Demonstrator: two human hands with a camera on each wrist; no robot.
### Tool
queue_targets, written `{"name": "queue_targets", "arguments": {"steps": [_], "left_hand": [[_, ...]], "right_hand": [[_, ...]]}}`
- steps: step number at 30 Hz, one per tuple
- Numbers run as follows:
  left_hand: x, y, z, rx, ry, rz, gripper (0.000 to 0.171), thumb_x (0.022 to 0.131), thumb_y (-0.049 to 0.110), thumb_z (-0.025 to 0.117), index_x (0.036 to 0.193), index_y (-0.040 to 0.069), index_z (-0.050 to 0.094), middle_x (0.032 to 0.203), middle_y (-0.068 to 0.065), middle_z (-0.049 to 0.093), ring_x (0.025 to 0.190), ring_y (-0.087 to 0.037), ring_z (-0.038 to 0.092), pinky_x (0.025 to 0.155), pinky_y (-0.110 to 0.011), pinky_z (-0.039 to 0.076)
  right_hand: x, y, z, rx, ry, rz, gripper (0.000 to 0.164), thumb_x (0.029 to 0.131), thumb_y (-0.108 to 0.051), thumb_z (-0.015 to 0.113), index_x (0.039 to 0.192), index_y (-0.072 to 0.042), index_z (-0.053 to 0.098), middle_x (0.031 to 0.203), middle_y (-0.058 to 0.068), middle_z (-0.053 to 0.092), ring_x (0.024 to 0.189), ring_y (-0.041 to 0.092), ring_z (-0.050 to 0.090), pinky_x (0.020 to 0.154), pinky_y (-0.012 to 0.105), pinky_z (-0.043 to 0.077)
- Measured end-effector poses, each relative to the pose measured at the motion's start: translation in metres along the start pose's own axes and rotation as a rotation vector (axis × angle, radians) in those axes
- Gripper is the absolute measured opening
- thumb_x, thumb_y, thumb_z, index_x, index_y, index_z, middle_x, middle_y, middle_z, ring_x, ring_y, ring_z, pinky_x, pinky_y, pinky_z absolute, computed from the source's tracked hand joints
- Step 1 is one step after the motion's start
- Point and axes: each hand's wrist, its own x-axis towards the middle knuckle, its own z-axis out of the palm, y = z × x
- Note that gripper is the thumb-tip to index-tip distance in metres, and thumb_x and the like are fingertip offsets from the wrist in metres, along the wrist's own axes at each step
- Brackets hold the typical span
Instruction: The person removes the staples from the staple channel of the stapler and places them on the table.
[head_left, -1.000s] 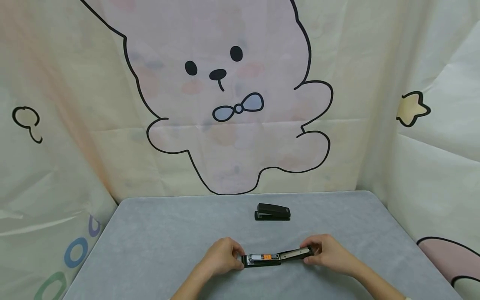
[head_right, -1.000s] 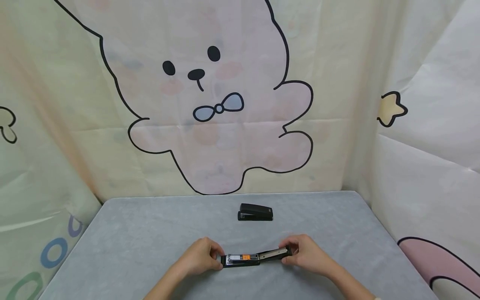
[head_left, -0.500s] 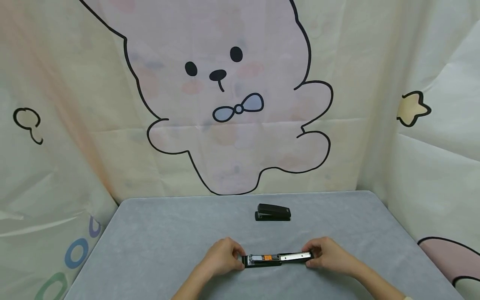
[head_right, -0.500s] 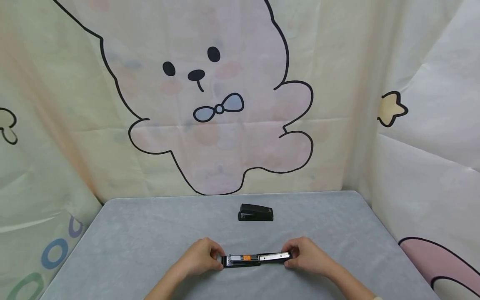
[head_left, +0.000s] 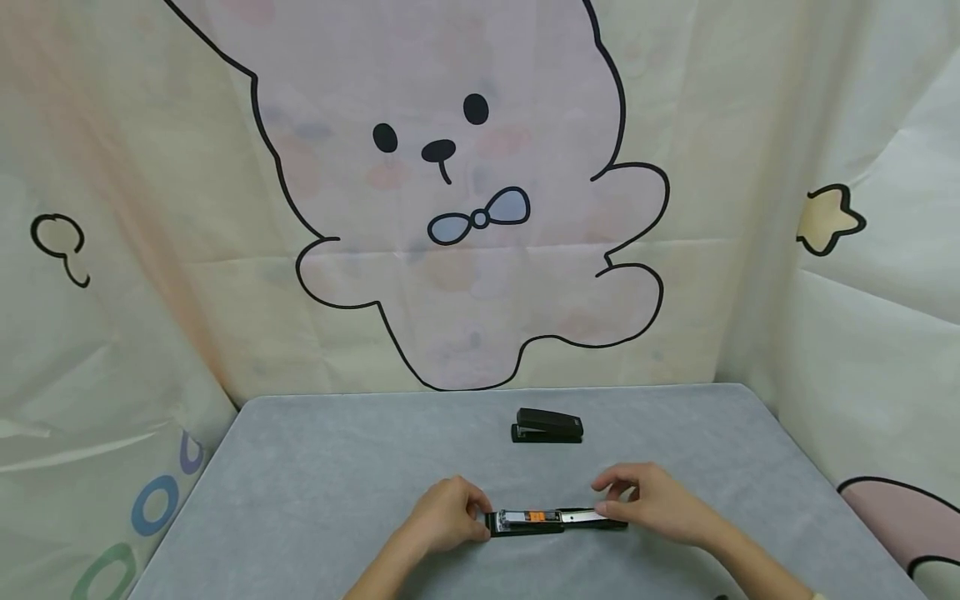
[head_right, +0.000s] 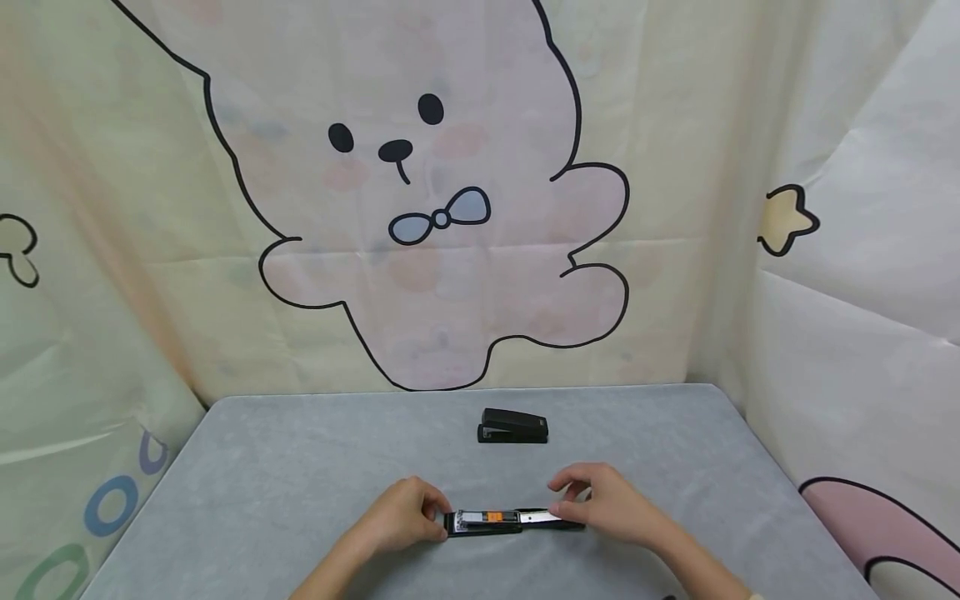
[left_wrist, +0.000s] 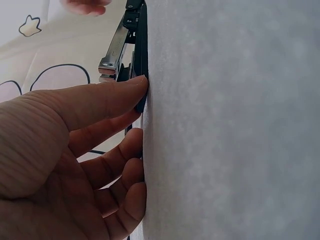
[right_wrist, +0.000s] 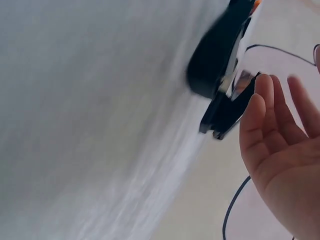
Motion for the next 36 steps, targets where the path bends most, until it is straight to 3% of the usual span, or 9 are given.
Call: {"name": "queue_targets", "arguments": {"steps": [5,8,15,26,31,36], "left_hand": [[0.0,0.0,0.0,-0.007,0.0,0.001,0.022,0.071,0.004,0.092,0.088,0.011,0.08,0.061,0.006,0.055,0.056,-0.01,0.047,0.055,-0.028,0.037],[-0.001,-0.001,0.0,-0.005,-0.003,0.001,0.023,0.07,0.004,0.092,0.088,0.01,0.08,0.061,0.006,0.056,0.056,-0.01,0.047,0.056,-0.028,0.037],[-0.001,-0.001,0.0,-0.006,-0.012,0.002,0.022,0.071,0.004,0.092,0.088,0.01,0.08,0.061,0.006,0.056,0.056,-0.01,0.047,0.056,-0.028,0.037],[-0.001,-0.001,0.0,-0.004,-0.004,0.01,0.022,0.071,0.005,0.092,0.088,0.011,0.08,0.061,0.006,0.055,0.056,-0.009,0.047,0.055,-0.027,0.036],[0.0,-0.002,0.0,-0.012,-0.004,0.004,0.022,0.07,0.005,0.092,0.087,0.012,0.08,0.061,0.006,0.055,0.055,-0.009,0.047,0.054,-0.027,0.036],[0.001,-0.002,-0.001,-0.019,-0.014,-0.001,0.022,0.071,0.005,0.092,0.087,0.012,0.08,0.061,0.005,0.055,0.055,-0.01,0.047,0.054,-0.027,0.035]], "right_hand": [[0.007,-0.013,0.011,0.039,0.004,0.032,0.041,0.097,-0.024,0.076,0.128,0.0,0.068,0.111,0.008,0.072,0.089,0.01,0.066,0.073,0.028,0.053],[0.011,-0.018,0.021,0.065,-0.015,0.062,0.039,0.097,-0.022,0.076,0.128,0.0,0.068,0.109,0.006,0.072,0.089,0.012,0.066,0.071,0.028,0.053],[0.017,-0.026,0.04,0.185,-0.061,0.043,0.044,0.098,-0.016,0.075,0.133,0.007,0.062,0.107,0.007,0.071,0.089,0.015,0.067,0.072,0.027,0.052],[0.024,-0.03,0.064,0.336,-0.133,0.164,0.039,0.098,-0.013,0.073,0.128,0.009,0.063,0.097,0.004,0.071,0.085,0.022,0.064,0.071,0.027,0.05],[0.027,-0.029,0.073,0.397,-0.161,0.179,0.035,0.099,-0.013,0.072,0.126,0.008,0.064,0.093,0.005,0.07,0.079,0.02,0.063,0.065,0.028,0.049],[0.031,-0.025,0.077,0.387,-0.227,0.161,0.035,0.101,-0.017,0.068,0.127,0.006,0.064,0.093,0.0,0.071,0.076,0.015,0.065,0.063,0.028,0.051]]}}
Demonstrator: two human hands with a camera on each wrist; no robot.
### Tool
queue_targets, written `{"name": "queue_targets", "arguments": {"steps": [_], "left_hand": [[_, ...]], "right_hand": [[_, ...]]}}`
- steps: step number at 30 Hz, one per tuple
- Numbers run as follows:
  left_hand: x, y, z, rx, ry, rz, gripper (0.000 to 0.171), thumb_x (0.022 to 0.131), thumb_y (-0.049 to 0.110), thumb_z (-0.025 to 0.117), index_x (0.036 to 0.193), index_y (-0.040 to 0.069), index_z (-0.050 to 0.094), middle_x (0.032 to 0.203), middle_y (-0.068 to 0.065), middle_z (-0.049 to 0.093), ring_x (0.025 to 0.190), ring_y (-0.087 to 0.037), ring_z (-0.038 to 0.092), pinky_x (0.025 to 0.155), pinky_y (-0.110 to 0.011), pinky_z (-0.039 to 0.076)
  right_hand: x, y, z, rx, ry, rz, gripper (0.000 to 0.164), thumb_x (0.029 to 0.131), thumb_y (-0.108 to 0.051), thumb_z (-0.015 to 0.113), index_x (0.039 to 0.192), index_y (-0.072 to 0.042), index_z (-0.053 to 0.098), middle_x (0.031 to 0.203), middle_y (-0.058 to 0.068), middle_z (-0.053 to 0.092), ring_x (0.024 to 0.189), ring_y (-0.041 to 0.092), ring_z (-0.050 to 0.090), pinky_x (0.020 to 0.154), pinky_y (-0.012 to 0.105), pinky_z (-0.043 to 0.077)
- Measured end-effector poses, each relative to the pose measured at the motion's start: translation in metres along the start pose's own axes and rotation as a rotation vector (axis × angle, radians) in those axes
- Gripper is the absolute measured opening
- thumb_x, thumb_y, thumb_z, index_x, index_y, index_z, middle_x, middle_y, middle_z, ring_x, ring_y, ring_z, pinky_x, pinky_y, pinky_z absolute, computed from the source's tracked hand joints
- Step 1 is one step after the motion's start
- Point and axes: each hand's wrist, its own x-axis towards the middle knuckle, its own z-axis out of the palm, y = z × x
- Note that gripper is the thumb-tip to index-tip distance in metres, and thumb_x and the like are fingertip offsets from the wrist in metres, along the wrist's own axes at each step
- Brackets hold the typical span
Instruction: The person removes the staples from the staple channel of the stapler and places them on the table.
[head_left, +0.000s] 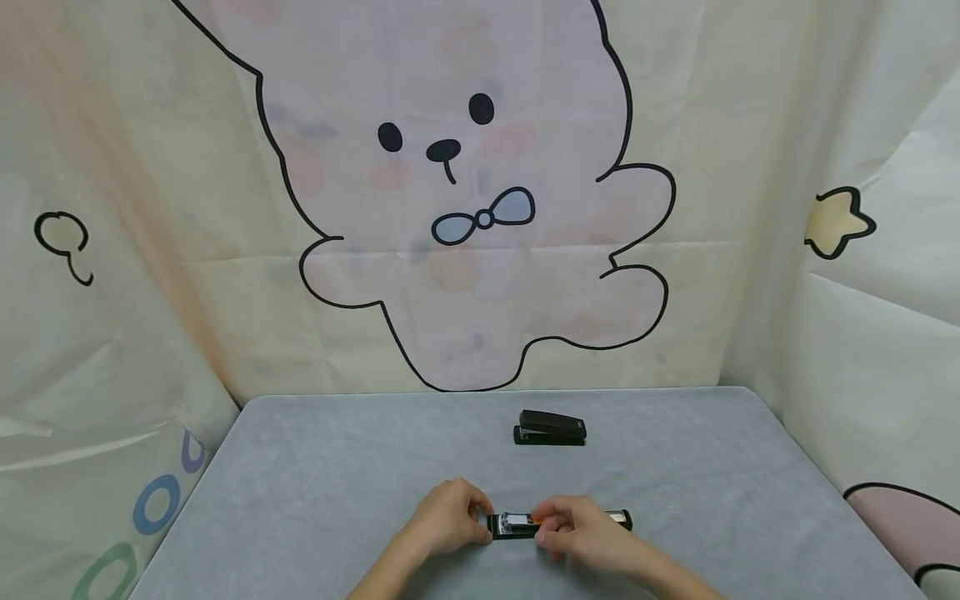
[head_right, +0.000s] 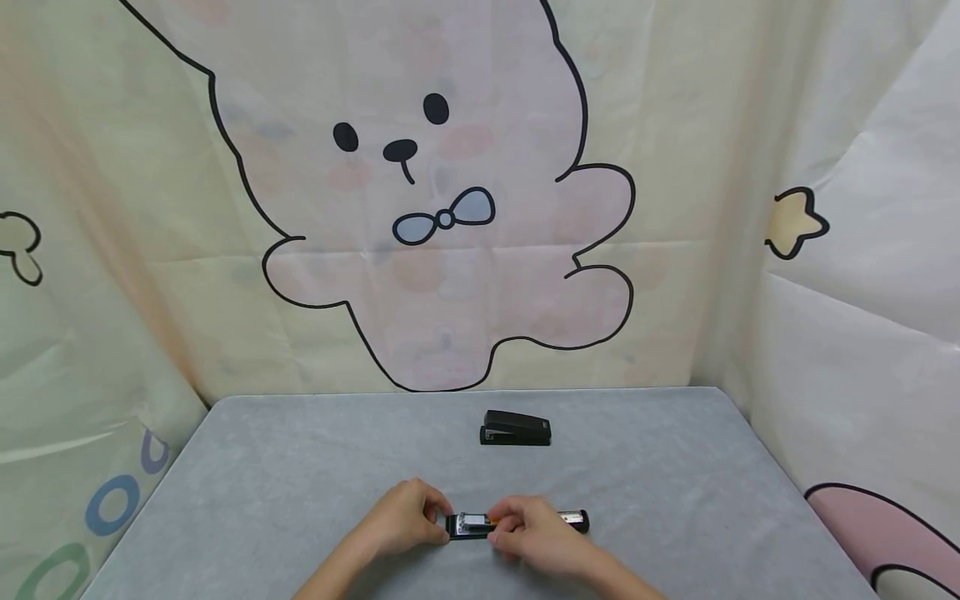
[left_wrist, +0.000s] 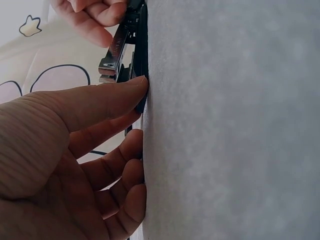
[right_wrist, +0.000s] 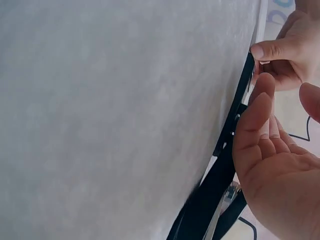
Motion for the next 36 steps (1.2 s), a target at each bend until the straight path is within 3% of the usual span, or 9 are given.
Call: {"name": "queue_targets", "arguments": {"steps": [4,12,19,29,36], "left_hand": [[0.0,0.001,0.0,0.0,-0.004,0.003,0.021,0.071,0.005,0.092,0.088,0.011,0.08,0.061,0.006,0.054,0.055,-0.01,0.046,0.054,-0.027,0.035],[0.0,0.001,0.001,0.012,0.005,0.019,0.021,0.07,0.005,0.092,0.086,0.011,0.079,0.06,0.007,0.053,0.054,-0.009,0.046,0.054,-0.027,0.035],[0.0,-0.002,0.0,0.009,-0.009,0.0,0.021,0.072,0.006,0.092,0.086,0.013,0.079,0.062,0.005,0.055,0.056,-0.011,0.047,0.055,-0.028,0.036],[0.001,-0.002,0.002,0.006,-0.002,0.01,0.022,0.07,0.006,0.092,0.087,0.013,0.079,0.063,0.006,0.055,0.056,-0.009,0.048,0.055,-0.027,0.037],[0.001,-0.001,0.001,0.007,0.001,0.023,0.022,0.071,0.006,0.091,0.088,0.011,0.079,0.062,0.006,0.055,0.056,-0.01,0.048,0.055,-0.028,0.038]], "right_hand": [[0.0,0.0,0.007,0.018,0.019,-0.003,0.034,0.1,-0.014,0.069,0.124,0.008,0.064,0.088,0.001,0.07,0.071,0.015,0.065,0.059,0.027,0.049],[0.0,-0.007,0.018,0.071,0.111,0.107,0.032,0.1,-0.014,0.068,0.123,0.007,0.066,0.088,0.005,0.074,0.069,0.015,0.066,0.058,0.028,0.047],[0.004,-0.005,0.025,0.223,0.145,0.155,0.034,0.1,-0.01,0.063,0.126,0.011,0.065,0.089,0.004,0.075,0.067,0.011,0.067,0.057,0.024,0.05],[0.005,-0.009,0.027,0.404,0.192,0.28,0.028,0.102,-0.015,0.064,0.121,0.004,0.069,0.085,0.001,0.072,0.066,0.007,0.062,0.059,0.022,0.048],[0.011,-0.012,0.03,0.429,0.249,0.317,0.021,0.1,-0.019,0.069,0.11,-0.001,0.073,0.08,-0.002,0.07,0.062,0.006,0.059,0.056,0.02,0.047]]}}
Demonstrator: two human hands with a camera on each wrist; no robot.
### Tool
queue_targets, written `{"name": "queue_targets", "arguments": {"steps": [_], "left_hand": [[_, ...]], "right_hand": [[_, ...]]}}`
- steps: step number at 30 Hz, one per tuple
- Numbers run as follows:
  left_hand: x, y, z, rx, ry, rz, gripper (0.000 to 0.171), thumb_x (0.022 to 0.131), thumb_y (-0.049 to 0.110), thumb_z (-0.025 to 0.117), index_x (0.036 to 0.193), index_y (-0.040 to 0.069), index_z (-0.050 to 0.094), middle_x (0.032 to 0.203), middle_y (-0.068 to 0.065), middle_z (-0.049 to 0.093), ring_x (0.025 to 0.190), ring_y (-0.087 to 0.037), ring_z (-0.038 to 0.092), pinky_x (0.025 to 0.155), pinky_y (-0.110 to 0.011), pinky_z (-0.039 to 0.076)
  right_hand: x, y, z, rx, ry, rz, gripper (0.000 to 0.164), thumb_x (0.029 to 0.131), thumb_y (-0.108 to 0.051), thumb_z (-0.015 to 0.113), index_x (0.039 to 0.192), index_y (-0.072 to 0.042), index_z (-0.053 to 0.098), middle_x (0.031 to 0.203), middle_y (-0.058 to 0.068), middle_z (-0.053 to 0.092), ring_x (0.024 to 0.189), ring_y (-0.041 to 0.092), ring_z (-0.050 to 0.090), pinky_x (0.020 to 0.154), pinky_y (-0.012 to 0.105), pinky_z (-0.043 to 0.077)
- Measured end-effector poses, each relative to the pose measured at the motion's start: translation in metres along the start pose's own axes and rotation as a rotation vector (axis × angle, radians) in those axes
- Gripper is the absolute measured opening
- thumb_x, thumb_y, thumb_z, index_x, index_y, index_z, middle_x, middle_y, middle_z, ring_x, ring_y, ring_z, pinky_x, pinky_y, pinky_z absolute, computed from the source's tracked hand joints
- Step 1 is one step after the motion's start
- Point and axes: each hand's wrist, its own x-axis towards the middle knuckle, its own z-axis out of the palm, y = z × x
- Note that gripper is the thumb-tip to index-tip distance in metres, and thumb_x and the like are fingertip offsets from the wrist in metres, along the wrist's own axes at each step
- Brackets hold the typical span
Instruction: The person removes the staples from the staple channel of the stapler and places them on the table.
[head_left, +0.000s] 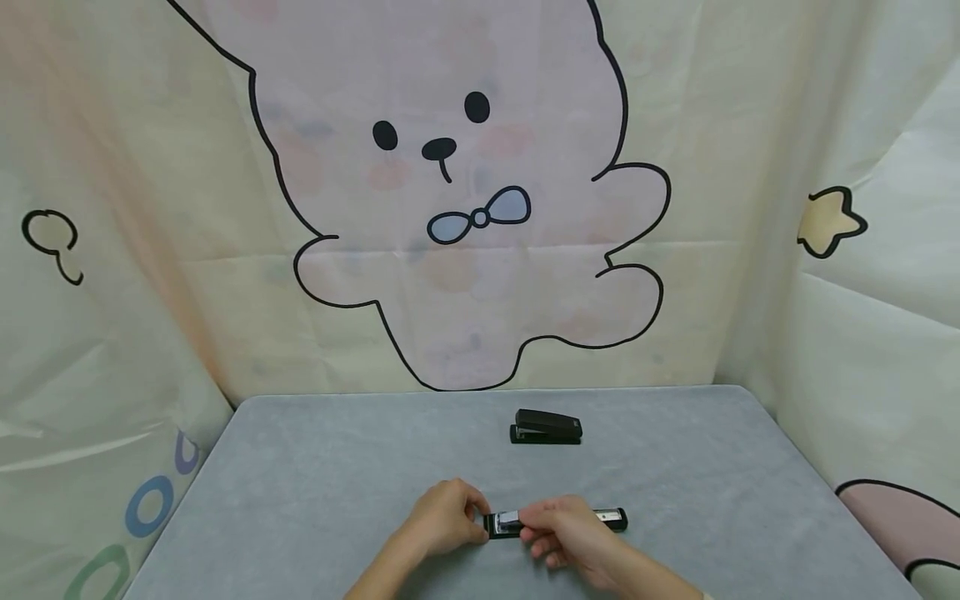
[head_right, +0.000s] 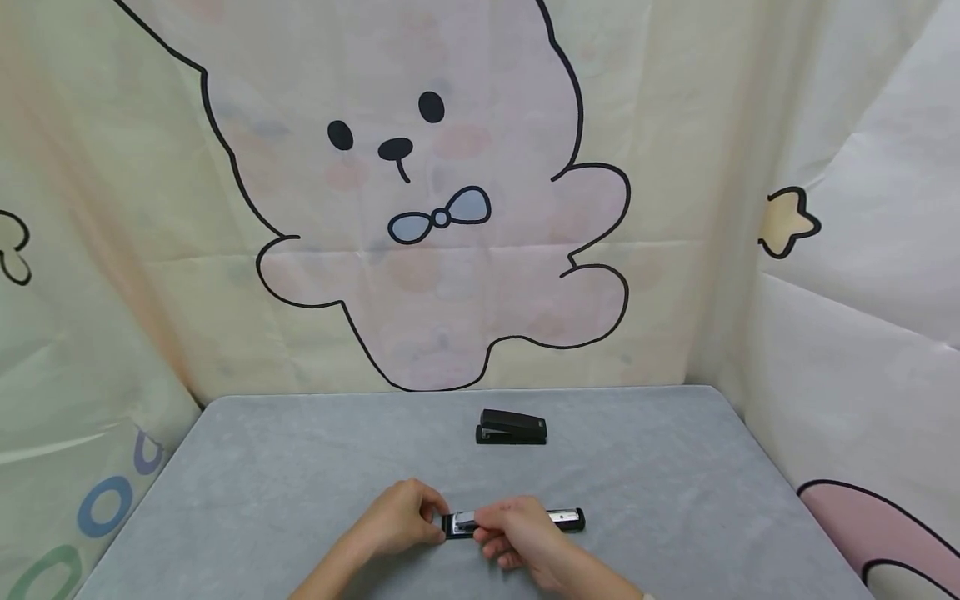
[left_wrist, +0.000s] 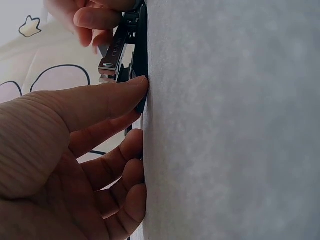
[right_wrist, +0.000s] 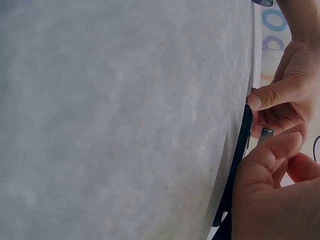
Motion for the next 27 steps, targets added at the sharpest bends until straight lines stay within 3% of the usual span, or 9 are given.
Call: {"name": "queue_targets", "arguments": {"steps": [13,27], "left_hand": [[-0.0001,0.0015,-0.0009,0.007,-0.003,0.0,0.022,0.071,0.006,0.092,0.088,0.011,0.079,0.061,0.006,0.055,0.055,-0.01,0.047,0.054,-0.027,0.036],[-0.0006,-0.0009,-0.0008,0.012,0.005,0.01,0.022,0.07,0.006,0.092,0.088,0.011,0.079,0.062,0.006,0.055,0.054,-0.009,0.048,0.053,-0.027,0.037]], "right_hand": [[0.0082,0.0023,0.0041,-0.042,0.055,-0.015,0.022,0.099,-0.02,0.072,0.109,-0.001,0.073,0.073,-0.004,0.071,0.055,0.002,0.06,0.051,0.017,0.044],[0.0082,0.0039,0.007,0.005,0.055,-0.019,0.022,0.097,-0.021,0.072,0.107,-0.001,0.074,0.073,-0.004,0.069,0.057,0.005,0.058,0.054,0.019,0.045]]}}
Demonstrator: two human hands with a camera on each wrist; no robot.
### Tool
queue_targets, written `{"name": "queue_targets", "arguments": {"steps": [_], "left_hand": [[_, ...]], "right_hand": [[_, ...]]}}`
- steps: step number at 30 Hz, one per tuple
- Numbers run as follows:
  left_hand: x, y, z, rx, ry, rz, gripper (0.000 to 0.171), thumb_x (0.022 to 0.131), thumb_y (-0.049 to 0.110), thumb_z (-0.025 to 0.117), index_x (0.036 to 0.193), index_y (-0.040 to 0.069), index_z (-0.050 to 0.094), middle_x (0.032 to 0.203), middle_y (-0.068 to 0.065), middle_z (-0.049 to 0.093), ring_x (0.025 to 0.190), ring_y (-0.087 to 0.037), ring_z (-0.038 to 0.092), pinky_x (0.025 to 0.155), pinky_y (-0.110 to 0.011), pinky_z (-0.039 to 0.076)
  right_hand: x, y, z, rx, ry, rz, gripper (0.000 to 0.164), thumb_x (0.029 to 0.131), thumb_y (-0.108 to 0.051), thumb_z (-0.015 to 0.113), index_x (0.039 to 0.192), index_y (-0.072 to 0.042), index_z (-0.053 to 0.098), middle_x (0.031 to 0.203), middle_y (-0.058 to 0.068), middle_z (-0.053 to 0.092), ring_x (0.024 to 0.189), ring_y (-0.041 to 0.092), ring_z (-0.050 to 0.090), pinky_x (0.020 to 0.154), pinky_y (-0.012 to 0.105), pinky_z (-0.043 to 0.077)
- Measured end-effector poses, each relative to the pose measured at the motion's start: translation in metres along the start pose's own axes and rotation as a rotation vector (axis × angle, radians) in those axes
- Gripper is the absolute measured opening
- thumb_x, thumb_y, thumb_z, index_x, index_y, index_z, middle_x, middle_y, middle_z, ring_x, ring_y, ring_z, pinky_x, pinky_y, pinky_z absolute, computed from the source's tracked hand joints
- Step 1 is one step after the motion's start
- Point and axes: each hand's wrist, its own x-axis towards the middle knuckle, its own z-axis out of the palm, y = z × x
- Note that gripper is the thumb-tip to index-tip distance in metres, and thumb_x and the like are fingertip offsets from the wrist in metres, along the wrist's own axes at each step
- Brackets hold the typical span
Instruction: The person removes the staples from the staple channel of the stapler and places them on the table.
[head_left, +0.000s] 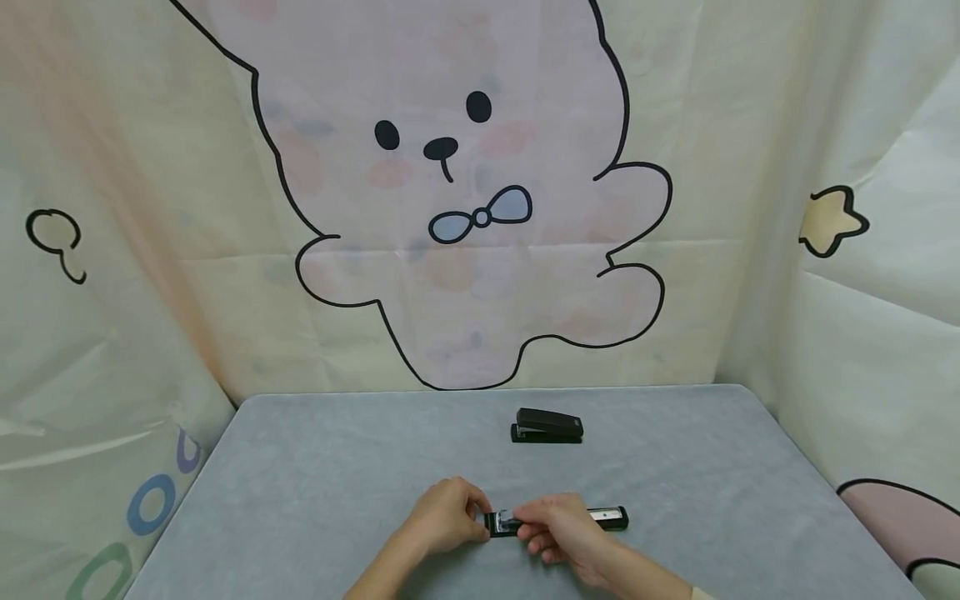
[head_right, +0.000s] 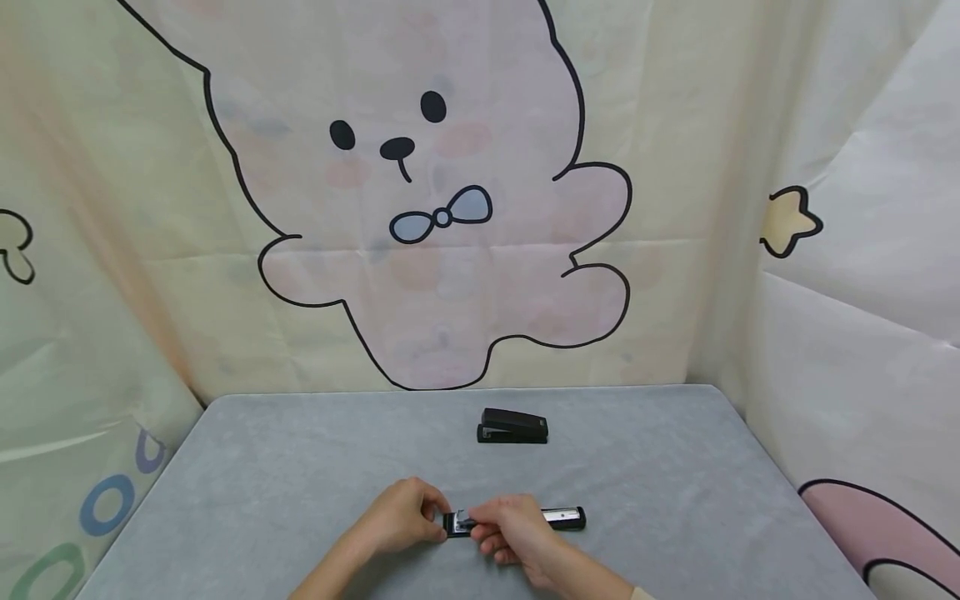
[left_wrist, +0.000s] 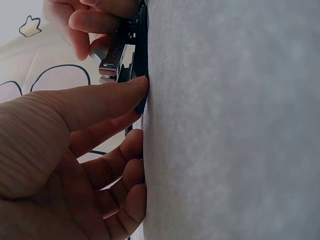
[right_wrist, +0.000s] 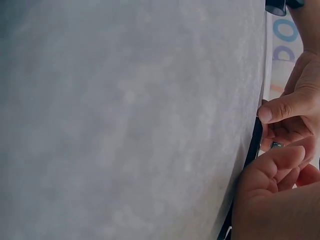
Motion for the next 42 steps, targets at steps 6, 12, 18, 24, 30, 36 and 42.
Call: {"name": "queue_targets", "arguments": {"steps": [6,12,18,24,30,36,42], "left_hand": [[0.0,-0.001,0.002,0.004,0.011,0.019,0.022,0.07,0.004,0.091,0.087,0.011,0.079,0.06,0.007,0.055,0.053,-0.008,0.047,0.052,-0.027,0.038],[0.0,-0.001,0.001,0.001,0.007,0.018,0.022,0.07,0.004,0.091,0.087,0.01,0.079,0.06,0.007,0.055,0.053,-0.008,0.047,0.052,-0.027,0.038],[0.0,-0.001,0.001,-0.005,-0.007,0.0,0.021,0.071,0.006,0.092,0.087,0.012,0.079,0.06,0.006,0.055,0.053,-0.009,0.048,0.053,-0.027,0.037],[0.0,-0.002,0.001,0.0,0.001,0.004,0.021,0.071,0.006,0.092,0.087,0.012,0.079,0.06,0.006,0.055,0.053,-0.009,0.047,0.053,-0.028,0.037],[0.0,-0.001,0.0,0.004,0.001,0.001,0.021,0.07,0.006,0.091,0.087,0.012,0.079,0.059,0.006,0.054,0.053,-0.009,0.047,0.052,-0.027,0.037],[0.0,0.001,0.001,0.006,-0.002,-0.027,0.02,0.071,0.005,0.091,0.085,0.012,0.079,0.06,0.005,0.054,0.054,-0.01,0.046,0.053,-0.028,0.035],[0.0,0.001,0.002,0.004,-0.009,-0.037,0.02,0.072,0.006,0.091,0.086,0.012,0.079,0.06,0.005,0.054,0.054,-0.011,0.046,0.053,-0.028,0.035]], "right_hand": [[-0.002,-0.001,0.002,0.006,-0.018,-0.001,0.021,0.098,-0.02,0.071,0.109,-0.002,0.072,0.072,-0.004,0.069,0.056,0.003,0.057,0.053,0.019,0.045],[-0.002,-0.002,0.002,-0.008,0.003,-0.005,0.019,0.097,-0.018,0.071,0.106,-0.001,0.073,0.071,-0.005,0.067,0.055,0.003,0.056,0.053,0.018,0.044],[-0.001,-0.002,0.0,-0.033,0.029,-0.005,0.018,0.095,-0.019,0.072,0.103,-0.002,0.074,0.07,-0.006,0.067,0.054,0.002,0.057,0.052,0.018,0.043],[-0.003,-0.005,0.0,-0.072,0.027,-0.017,0.018,0.094,-0.019,0.072,0.099,-0.002,0.075,0.067,-0.007,0.065,0.052,0.0,0.054,0.049,0.016,0.041],[-0.005,-0.009,-0.008,-0.097,0.004,-0.051,0.02,0.095,-0.02,0.07,0.1,-0.001,0.074,0.07,-0.006,0.063,0.054,0.002,0.053,0.051,0.018,0.041],[-0.015,-0.019,-0.027,-0.111,0.017,-0.103,0.025,0.098,-0.025,0.069,0.104,-0.001,0.072,0.082,0.0,0.064,0.064,0.007,0.055,0.057,0.021,0.042],[-0.025,-0.029,-0.047,-0.094,0.037,-0.112,0.029,0.099,-0.025,0.069,0.111,0.001,0.071,0.092,0.003,0.066,0.071,0.011,0.059,0.061,0.024,0.044]]}}
